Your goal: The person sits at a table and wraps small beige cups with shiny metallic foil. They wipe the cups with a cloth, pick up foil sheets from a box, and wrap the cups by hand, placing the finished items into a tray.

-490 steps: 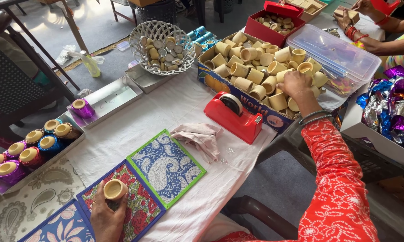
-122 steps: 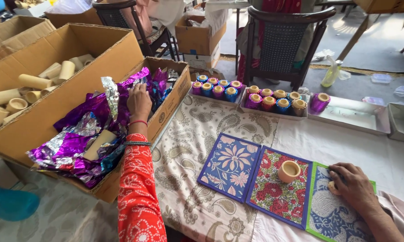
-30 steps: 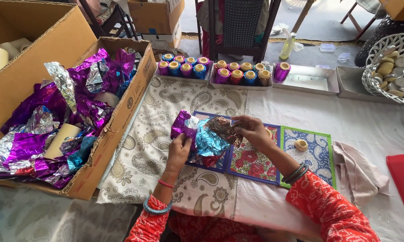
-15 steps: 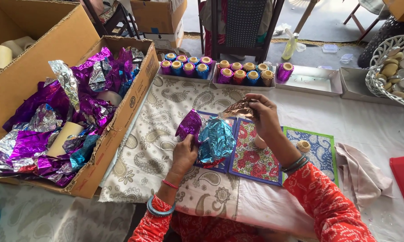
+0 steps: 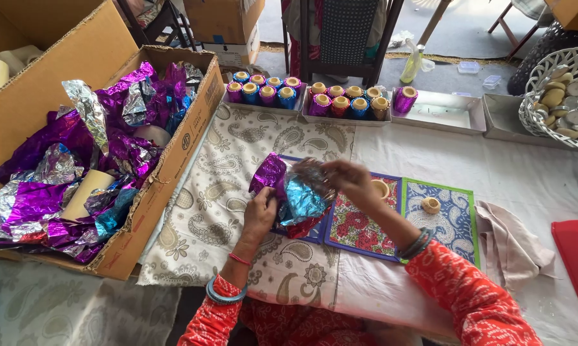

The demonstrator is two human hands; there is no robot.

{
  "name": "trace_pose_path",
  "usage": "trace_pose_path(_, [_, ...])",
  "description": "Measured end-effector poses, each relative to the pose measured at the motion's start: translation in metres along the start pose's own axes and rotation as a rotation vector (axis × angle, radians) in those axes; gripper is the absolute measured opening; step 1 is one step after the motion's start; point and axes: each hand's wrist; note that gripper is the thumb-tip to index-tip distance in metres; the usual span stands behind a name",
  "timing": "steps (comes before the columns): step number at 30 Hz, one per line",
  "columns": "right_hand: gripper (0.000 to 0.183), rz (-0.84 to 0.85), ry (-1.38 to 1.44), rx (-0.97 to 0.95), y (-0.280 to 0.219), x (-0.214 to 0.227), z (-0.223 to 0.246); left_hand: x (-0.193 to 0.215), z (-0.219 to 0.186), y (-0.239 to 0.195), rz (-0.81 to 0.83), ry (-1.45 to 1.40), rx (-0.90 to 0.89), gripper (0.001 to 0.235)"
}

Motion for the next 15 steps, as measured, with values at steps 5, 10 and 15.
trace_pose_path(5, [0.032, 0.26, -0.254, -0.121, -0.002, -0.051, 0.029, -0.005, 0.003, 0.004, 0.055, -0.072, 0.032, 0.04])
trace_pose_path(10, [0.035, 0.393, -0.453, -0.062, -0.003, -0.052, 0.042, 0.004, -0.031, -0.004, 0.01, -0.011, -0.176, 0.055])
trace_pose_path(15, [0.036, 0.25, -0.443, -0.029, -0.013, -0.018, 0.042, 0.0, -0.021, -0.004, 0.07, -0.076, -0.045, 0.036])
Point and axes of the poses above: each hand's wrist, its own y-axis towards the middle knuckle, its own x-axis out of the back of the hand, z = x × y, and after that the axes turned 1 degree about z, right-handed
